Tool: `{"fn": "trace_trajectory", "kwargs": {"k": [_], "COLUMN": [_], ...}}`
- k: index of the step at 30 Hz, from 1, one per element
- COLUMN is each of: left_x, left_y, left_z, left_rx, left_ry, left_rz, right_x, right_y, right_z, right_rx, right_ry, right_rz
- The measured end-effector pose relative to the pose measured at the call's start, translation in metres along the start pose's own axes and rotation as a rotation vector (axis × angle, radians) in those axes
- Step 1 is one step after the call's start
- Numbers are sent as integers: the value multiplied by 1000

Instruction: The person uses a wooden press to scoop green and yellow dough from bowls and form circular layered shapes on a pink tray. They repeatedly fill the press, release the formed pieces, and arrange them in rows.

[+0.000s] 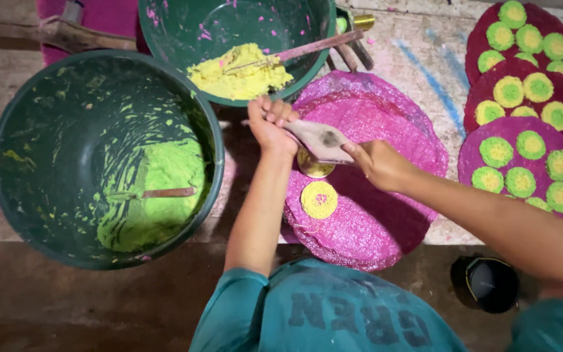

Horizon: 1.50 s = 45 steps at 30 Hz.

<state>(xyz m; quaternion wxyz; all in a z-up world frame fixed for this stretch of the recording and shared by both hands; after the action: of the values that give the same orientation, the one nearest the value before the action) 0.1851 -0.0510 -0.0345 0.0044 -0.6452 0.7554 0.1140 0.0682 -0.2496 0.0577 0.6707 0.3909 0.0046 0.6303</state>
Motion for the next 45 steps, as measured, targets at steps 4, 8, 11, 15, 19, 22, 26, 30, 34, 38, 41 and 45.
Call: {"fn": "trace_trajectory", "kwargs": {"k": [4,8,11,15,19,22,26,30,34,38,41,45], "left_x": [30,41,32,16,-5,-18,-21,-4,8,15,19,25], "left_y": [-11,-34,-31,13,49,61,107,163,196,213,221,227], "left_z": [7,2,-7,-16,-41,-82,-144,-192,-216,-226,-229,-230], "left_rx": [-108,-86,121,358,499,582,809,962,1029,1094,1137,1180], "left_ry": [77,19,-107,-955,-1038,-1091,-1227,-1524,-1521,-1551,-1588,-1622], "left_rz": [-3,-6,6,263,420,172,-247,-657,-793,-861,-897,-959], "right_x": [-10,-14,-19,-34,-48,-49,-37,-13,-1,-16,-29,-39], "right_y": [2,-2,1,22,50,69,88,97,99,103,104,107], "right_z": [20,24,21,41,61,73,53,6,-40,-65,-75,-85], "right_rx": [-46,-193,-248,-257,-205,-243,161,507,813,918,989,1063], "right_ry": [200,210,109,-145,-472,-514,-1343,-1716,-1864,-1893,-1910,-1914], "right_rz": [-73,-29,71,207,244,355,430,648,906,854,859,920]}}
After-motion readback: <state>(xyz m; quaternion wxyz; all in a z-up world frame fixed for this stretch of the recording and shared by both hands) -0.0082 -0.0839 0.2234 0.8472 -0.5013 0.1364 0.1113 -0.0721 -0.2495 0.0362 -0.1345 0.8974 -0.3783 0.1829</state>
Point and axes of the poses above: each hand's wrist, its own y-axis away from the middle knuckle, its own z-axis out of the back of the hand, x = y × z, the point moved 2 cm from there along -y, towards the middle knuckle, and after that the axes turned 3 degrees about x, right-handed, at the moved point
